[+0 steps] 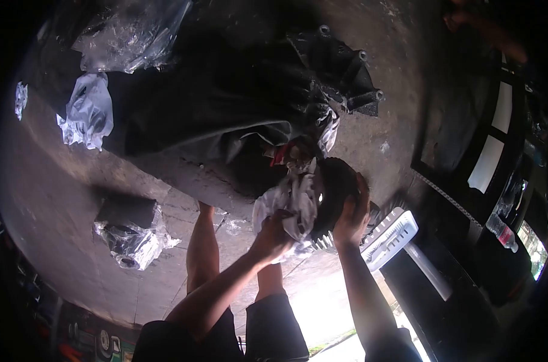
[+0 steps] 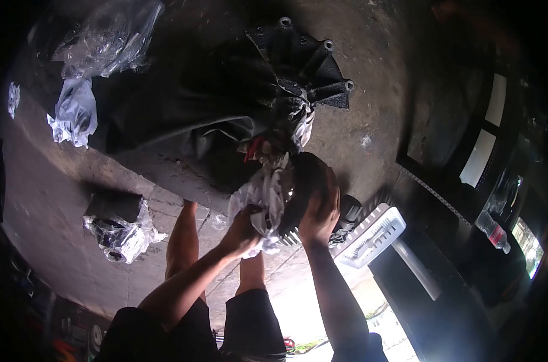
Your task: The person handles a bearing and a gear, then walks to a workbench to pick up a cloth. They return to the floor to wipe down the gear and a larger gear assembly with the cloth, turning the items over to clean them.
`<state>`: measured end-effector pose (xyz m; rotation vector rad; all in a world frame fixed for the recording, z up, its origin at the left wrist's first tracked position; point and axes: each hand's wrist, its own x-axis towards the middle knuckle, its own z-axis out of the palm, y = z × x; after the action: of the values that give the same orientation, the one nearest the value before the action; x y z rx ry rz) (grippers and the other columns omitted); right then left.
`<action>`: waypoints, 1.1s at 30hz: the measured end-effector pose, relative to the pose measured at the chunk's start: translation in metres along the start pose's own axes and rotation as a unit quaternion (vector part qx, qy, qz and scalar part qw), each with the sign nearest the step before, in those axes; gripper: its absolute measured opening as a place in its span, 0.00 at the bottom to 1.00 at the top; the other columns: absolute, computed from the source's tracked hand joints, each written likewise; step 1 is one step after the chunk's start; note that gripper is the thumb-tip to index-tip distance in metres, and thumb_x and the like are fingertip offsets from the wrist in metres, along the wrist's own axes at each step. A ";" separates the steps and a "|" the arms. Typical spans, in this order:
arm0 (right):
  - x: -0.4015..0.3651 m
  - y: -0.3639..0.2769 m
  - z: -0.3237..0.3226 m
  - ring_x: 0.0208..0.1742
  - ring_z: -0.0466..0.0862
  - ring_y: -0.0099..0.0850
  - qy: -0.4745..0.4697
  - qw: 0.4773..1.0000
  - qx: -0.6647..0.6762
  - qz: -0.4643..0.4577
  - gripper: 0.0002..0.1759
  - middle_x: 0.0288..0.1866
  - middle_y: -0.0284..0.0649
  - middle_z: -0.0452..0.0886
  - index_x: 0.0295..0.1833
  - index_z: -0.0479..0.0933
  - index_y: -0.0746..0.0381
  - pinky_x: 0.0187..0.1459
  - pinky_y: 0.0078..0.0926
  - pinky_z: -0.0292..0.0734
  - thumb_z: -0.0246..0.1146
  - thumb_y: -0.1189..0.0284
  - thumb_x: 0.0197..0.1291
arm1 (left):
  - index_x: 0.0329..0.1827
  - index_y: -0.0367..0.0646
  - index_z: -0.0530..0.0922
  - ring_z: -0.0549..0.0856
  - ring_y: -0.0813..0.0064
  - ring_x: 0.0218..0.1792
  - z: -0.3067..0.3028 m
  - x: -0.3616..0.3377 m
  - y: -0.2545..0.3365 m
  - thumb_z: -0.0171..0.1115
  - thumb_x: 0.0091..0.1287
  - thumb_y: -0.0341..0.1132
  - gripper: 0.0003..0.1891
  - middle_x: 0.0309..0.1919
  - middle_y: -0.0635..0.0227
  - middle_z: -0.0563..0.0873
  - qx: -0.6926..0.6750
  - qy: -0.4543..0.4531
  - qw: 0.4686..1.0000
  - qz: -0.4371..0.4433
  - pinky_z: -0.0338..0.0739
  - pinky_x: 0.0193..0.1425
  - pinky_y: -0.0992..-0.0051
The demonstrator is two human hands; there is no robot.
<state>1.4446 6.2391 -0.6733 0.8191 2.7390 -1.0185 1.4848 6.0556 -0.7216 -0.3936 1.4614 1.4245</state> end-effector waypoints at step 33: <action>0.013 0.000 -0.016 0.61 0.80 0.55 0.064 0.996 0.006 -0.057 0.20 0.61 0.52 0.79 0.64 0.73 0.62 0.59 0.45 0.77 0.54 0.72 0.68 | 0.68 0.59 0.72 0.74 0.53 0.67 -0.018 0.196 0.019 0.56 0.68 0.35 0.24 0.68 0.59 0.72 0.652 0.129 0.617 0.422 0.82 0.53 0.50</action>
<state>1.4348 6.2552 -0.6641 0.7616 2.9202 -1.0382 1.3772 6.1236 -0.8729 1.2161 2.6533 0.4800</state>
